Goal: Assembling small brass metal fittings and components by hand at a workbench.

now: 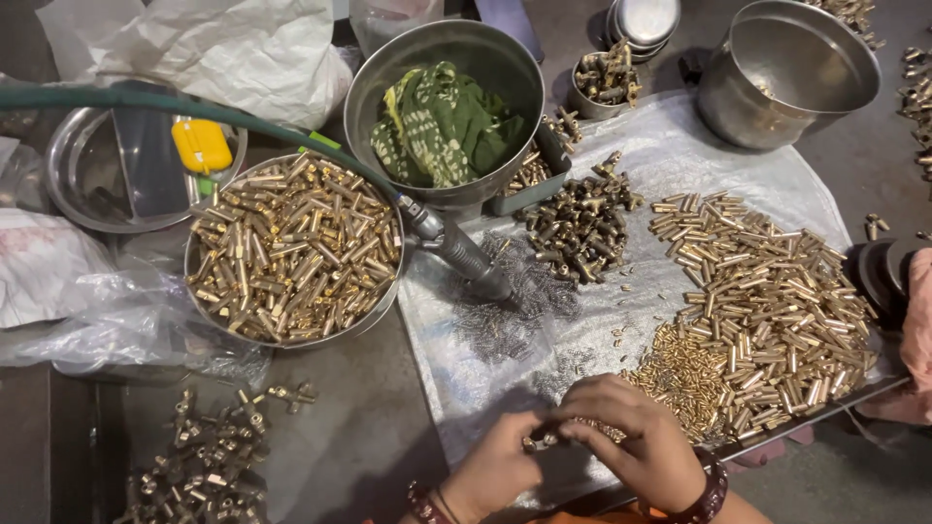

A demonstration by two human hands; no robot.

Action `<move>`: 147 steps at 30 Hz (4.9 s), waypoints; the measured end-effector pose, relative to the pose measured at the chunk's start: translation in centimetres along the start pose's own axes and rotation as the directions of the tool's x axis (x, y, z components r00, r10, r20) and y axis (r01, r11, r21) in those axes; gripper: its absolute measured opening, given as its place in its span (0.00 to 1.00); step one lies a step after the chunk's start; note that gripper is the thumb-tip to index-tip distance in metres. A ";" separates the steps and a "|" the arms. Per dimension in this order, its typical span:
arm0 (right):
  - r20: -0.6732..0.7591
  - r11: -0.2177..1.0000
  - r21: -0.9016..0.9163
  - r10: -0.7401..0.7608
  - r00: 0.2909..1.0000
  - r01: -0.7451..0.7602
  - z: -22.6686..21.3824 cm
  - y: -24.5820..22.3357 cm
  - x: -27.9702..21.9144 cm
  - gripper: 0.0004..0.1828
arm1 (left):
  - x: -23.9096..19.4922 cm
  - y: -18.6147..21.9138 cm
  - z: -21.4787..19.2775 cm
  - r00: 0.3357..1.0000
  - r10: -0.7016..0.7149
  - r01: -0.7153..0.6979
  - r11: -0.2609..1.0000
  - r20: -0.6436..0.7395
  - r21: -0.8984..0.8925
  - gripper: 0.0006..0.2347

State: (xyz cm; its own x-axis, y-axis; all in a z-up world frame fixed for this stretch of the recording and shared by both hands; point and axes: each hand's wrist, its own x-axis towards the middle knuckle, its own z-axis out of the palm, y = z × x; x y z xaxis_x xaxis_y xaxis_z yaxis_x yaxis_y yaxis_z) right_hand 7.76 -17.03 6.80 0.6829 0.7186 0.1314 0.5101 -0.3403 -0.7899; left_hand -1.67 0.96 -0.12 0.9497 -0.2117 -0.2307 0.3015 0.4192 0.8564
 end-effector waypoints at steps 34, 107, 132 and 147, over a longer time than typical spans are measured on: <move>-0.430 0.747 -0.162 0.535 0.727 -0.645 -2.0 12.5 -0.6 0.12 | 2.5 -0.9 -2.6 0.883 -0.413 0.371 0.906 -0.225 -0.204 0.16; -0.100 0.969 -0.245 -0.062 0.993 0.036 0.9 -2.2 -2.9 0.15 | 1.7 -1.6 1.6 0.867 -0.404 0.288 0.885 -0.293 -0.366 0.10; 0.615 0.481 0.691 0.002 0.788 -0.540 -7.3 11.5 -16.3 0.34 | -10.9 1.7 -9.5 0.640 0.046 0.628 0.543 -0.767 0.557 0.22; -0.121 0.914 0.360 0.247 0.961 -0.190 -34.1 55.9 -41.1 0.13 | -7.4 -9.8 1.7 0.957 -0.231 0.287 0.661 -0.176 0.693 0.22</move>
State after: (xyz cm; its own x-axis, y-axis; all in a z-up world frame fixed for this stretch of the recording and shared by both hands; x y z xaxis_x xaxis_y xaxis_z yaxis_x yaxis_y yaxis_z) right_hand 26.01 -86.26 -22.36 0.8457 0.5337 0.0034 0.1483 -0.2289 -0.9621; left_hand -11.84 -3.12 -6.02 0.8540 -0.1441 -0.4999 0.4133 -0.3955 0.8202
